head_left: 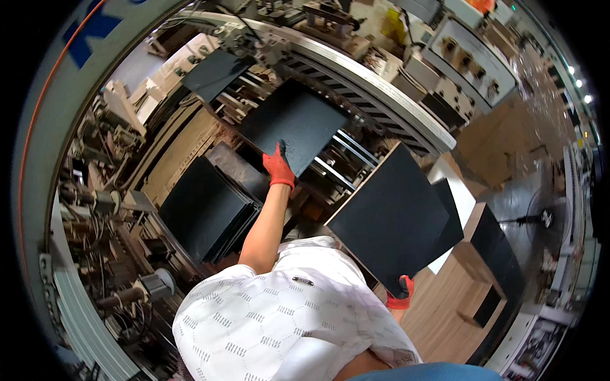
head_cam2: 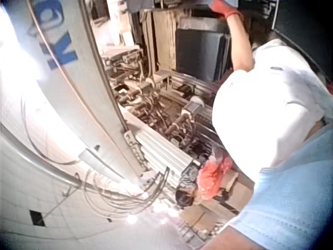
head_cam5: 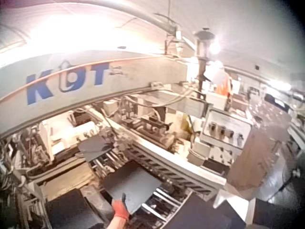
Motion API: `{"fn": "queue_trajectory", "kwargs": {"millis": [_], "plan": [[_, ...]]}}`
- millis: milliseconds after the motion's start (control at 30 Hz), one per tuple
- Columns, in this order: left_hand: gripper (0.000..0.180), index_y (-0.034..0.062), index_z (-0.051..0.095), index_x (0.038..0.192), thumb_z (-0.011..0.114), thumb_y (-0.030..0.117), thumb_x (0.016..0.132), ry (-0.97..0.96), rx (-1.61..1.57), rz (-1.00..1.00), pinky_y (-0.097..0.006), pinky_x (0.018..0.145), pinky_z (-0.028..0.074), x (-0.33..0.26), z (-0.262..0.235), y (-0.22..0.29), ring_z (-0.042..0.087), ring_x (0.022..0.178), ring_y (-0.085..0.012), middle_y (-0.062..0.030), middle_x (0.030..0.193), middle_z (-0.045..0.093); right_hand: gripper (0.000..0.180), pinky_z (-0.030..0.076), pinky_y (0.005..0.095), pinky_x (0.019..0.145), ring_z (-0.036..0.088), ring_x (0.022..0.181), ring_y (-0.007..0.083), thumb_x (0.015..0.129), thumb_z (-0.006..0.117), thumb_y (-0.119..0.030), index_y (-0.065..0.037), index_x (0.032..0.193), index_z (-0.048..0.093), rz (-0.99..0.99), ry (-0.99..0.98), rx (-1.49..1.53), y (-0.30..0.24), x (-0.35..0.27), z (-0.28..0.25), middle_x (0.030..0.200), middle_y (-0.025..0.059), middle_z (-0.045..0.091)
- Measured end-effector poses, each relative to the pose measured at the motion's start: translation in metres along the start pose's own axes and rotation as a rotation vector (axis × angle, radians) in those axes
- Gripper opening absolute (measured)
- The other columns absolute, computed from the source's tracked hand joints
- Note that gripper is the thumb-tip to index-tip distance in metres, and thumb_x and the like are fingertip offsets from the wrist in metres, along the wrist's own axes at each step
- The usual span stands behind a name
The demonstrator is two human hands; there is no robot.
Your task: The person takes black panels from a machine, organizes them onto a stack, and briefly handles a larger wooden board by hand.
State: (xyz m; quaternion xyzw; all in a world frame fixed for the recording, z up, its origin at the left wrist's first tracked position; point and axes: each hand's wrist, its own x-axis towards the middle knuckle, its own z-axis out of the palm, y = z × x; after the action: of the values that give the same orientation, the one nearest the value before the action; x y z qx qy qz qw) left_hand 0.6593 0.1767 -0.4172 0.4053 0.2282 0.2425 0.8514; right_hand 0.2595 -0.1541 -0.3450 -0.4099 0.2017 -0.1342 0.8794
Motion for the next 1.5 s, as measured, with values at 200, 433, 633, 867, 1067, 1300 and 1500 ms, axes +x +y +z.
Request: {"fn": "queue_trajectory", "kwargs": {"millis": [200, 433, 633, 867, 1067, 1300, 1500], "plan": [[0.033, -0.0023, 0.062, 0.115, 0.070, 0.008, 0.084, 0.113, 0.125, -0.072, -0.033, 0.083, 0.049, 0.019, 0.035, -0.008, 0.061, 0.090, -0.0177, -0.0056, 0.108, 0.066, 0.041, 0.048, 0.0394, 0.089, 0.059, 0.098, 0.0229, 0.082, 0.072, -0.014, -0.007, 0.121, 0.060, -0.446, 0.339, -0.466, 0.031, -0.051, -0.098, 0.107, 0.0101, 0.064], [0.040, -0.0073, 0.064, 0.096, 0.070, 0.030, 0.084, 0.124, 0.380, -0.196, -0.041, 0.069, 0.051, 0.021, 0.041, -0.018, 0.057, 0.071, -0.0247, -0.0125, 0.095, 0.067, 0.040, 0.046, 0.0408, 0.095, 0.059, 0.110, 0.0318, 0.083, 0.070, -0.009, -0.001, 0.121, 0.060, -0.730, 0.354, -1.337, -0.024, -0.054, -0.104, 0.121, 0.0193, 0.059], [0.043, -0.0074, 0.062, 0.090, 0.075, 0.033, 0.079, -0.006, 0.548, 0.153, -0.045, 0.069, 0.051, 0.029, 0.038, -0.021, 0.061, 0.075, -0.0283, -0.0163, 0.092, 0.066, 0.040, 0.047, 0.0339, 0.088, 0.060, 0.103, 0.0220, 0.084, 0.066, -0.005, 0.000, 0.123, 0.058, -0.381, 0.347, -0.808, -0.074, 0.017, -0.095, 0.118, 0.0122, 0.061], [0.047, -0.0086, 0.062, 0.096, 0.078, 0.031, 0.075, -0.002, 0.529, 0.117, -0.044, 0.072, 0.049, 0.002, 0.052, -0.012, 0.060, 0.079, -0.0283, -0.0177, 0.099, 0.065, 0.051, 0.048, 0.0283, 0.082, 0.061, 0.087, 0.0145, 0.081, 0.075, -0.014, 0.001, 0.124, 0.052, -0.190, 0.511, -0.598, -0.094, 0.082, -0.069, 0.111, 0.0061, 0.064], [0.046, -0.0099, 0.062, 0.099, 0.077, 0.028, 0.078, 0.084, 0.470, 0.015, -0.042, 0.072, 0.050, -0.004, 0.063, -0.018, 0.061, 0.081, -0.0271, -0.0168, 0.102, 0.065, 0.059, 0.049, 0.0305, 0.083, 0.058, 0.099, 0.0177, 0.081, 0.074, -0.016, 0.001, 0.130, 0.045, -0.321, 0.454, -0.756, -0.100, 0.101, -0.080, 0.120, 0.0077, 0.059], [0.051, -0.0106, 0.060, 0.108, 0.076, 0.028, 0.079, 0.049, 0.329, -0.036, -0.041, 0.075, 0.051, 0.013, 0.045, -0.021, 0.062, 0.084, -0.0278, -0.0184, 0.104, 0.065, 0.078, 0.049, 0.0312, 0.083, 0.055, 0.105, 0.0179, 0.082, 0.074, -0.020, 0.000, 0.143, 0.030, -0.200, 0.438, -0.774, -0.090, 0.108, -0.098, 0.131, 0.0097, 0.051], [0.051, -0.0096, 0.058, 0.106, 0.078, 0.029, 0.079, 0.115, 0.412, 0.011, -0.041, 0.072, 0.052, 0.020, 0.054, -0.025, 0.063, 0.080, -0.0271, -0.0197, 0.102, 0.065, 0.082, 0.050, 0.0304, 0.080, 0.055, 0.104, 0.0176, 0.083, 0.074, -0.022, 0.001, 0.145, 0.026, -0.196, 0.424, -0.826, -0.087, 0.115, -0.098, 0.133, 0.0095, 0.049]]}}
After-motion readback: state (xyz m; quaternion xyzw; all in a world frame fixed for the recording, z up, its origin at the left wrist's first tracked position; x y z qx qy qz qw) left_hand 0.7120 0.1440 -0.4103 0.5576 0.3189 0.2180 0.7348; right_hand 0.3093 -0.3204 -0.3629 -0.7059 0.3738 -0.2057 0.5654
